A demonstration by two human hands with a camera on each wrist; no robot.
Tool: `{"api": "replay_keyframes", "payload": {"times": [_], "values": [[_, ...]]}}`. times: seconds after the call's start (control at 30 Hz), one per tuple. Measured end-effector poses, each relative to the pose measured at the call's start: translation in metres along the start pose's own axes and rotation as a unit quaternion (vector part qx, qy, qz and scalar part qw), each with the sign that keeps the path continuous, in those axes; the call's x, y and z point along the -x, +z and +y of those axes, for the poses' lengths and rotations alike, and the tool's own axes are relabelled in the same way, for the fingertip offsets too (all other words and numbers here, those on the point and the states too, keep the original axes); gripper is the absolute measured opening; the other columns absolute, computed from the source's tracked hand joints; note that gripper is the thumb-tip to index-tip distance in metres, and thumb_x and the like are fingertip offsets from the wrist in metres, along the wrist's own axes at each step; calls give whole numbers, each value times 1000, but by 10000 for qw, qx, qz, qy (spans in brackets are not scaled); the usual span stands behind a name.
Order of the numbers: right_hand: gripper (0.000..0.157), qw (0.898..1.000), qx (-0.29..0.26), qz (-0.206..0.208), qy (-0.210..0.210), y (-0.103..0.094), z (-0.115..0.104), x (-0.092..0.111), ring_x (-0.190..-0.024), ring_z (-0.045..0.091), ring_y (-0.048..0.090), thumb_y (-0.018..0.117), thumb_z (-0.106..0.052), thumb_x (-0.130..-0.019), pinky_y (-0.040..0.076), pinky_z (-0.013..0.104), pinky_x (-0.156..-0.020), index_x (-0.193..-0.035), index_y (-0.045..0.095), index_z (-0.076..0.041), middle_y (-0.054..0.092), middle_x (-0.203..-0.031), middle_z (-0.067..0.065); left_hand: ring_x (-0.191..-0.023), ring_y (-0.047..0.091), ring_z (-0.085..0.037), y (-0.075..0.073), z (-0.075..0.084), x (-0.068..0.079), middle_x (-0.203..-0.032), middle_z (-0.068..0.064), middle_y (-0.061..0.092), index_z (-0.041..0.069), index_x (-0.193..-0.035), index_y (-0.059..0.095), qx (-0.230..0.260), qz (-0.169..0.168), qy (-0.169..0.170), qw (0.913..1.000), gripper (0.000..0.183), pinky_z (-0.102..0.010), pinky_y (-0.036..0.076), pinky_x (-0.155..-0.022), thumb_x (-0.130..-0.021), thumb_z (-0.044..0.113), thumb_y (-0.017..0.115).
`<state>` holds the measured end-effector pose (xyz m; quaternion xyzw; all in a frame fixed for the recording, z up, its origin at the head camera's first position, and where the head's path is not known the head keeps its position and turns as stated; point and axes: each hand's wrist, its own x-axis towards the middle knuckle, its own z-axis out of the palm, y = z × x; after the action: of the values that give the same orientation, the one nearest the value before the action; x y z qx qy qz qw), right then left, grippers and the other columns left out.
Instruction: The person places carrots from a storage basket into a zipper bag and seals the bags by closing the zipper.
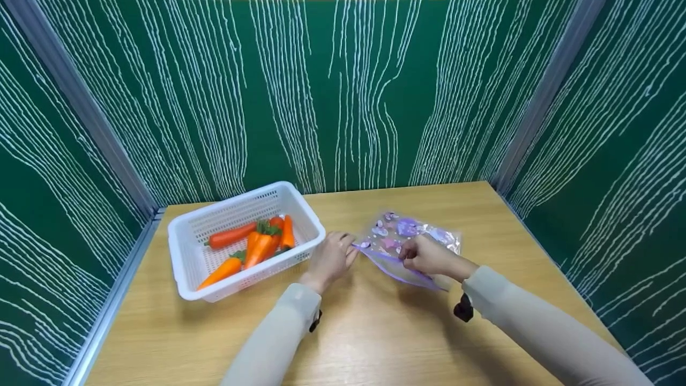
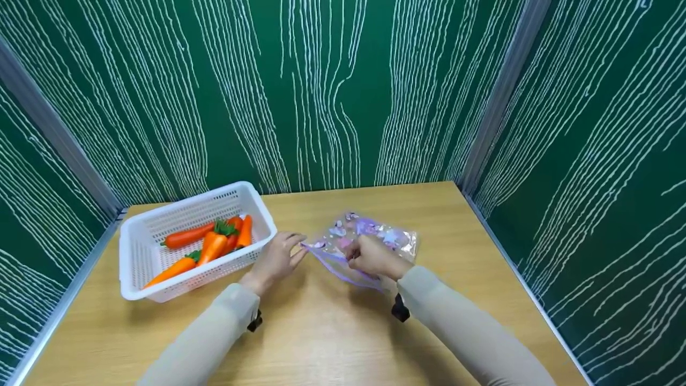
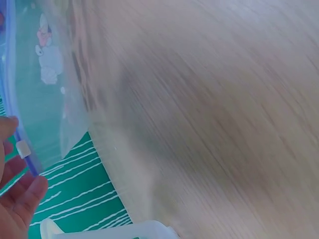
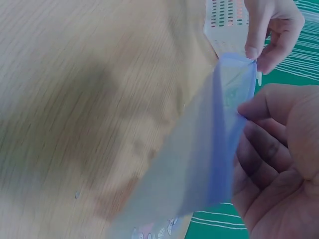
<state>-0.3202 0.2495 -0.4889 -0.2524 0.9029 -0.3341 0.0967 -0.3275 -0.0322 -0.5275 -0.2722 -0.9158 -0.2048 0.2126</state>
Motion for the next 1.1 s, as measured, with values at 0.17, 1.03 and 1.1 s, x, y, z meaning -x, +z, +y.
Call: {"api": "replay_keyframes", "payload": {"times": [0.17, 1.03, 1.1], "values": [[11, 9994, 36, 261, 227, -2, -1, 0, -68, 11, 58, 70, 3, -92, 49, 22, -61, -98, 80, 2, 75, -83, 7, -122, 71, -32, -2, 8, -2, -130, -15, 74, 5, -132, 73, 379, 52, -567, 9977, 39, -47, 58, -110, -103, 31, 75], [12, 9934, -412, 994, 401, 1, -11, -4, -59, 10, 56, 68, 3, -93, 43, 19, -49, -94, 80, 5, 71, -74, 5, -89, 80, -46, 23, 37, 3, -117, -34, 74, -6, -123, 62, 5091, -821, -2993, 8028, 42, -46, 69, -75, -103, 29, 73], [13, 9933, -446, 965, 459, 0, -12, -4, -59, 11, 55, 68, 2, -94, 43, 20, -49, -95, 80, 4, 71, -74, 3, -81, 81, -38, 25, 38, 2, -117, -36, 74, -6, -121, 62, 5281, -863, -3027, 7887, 37, -47, 68, -76, -103, 25, 72]]}}
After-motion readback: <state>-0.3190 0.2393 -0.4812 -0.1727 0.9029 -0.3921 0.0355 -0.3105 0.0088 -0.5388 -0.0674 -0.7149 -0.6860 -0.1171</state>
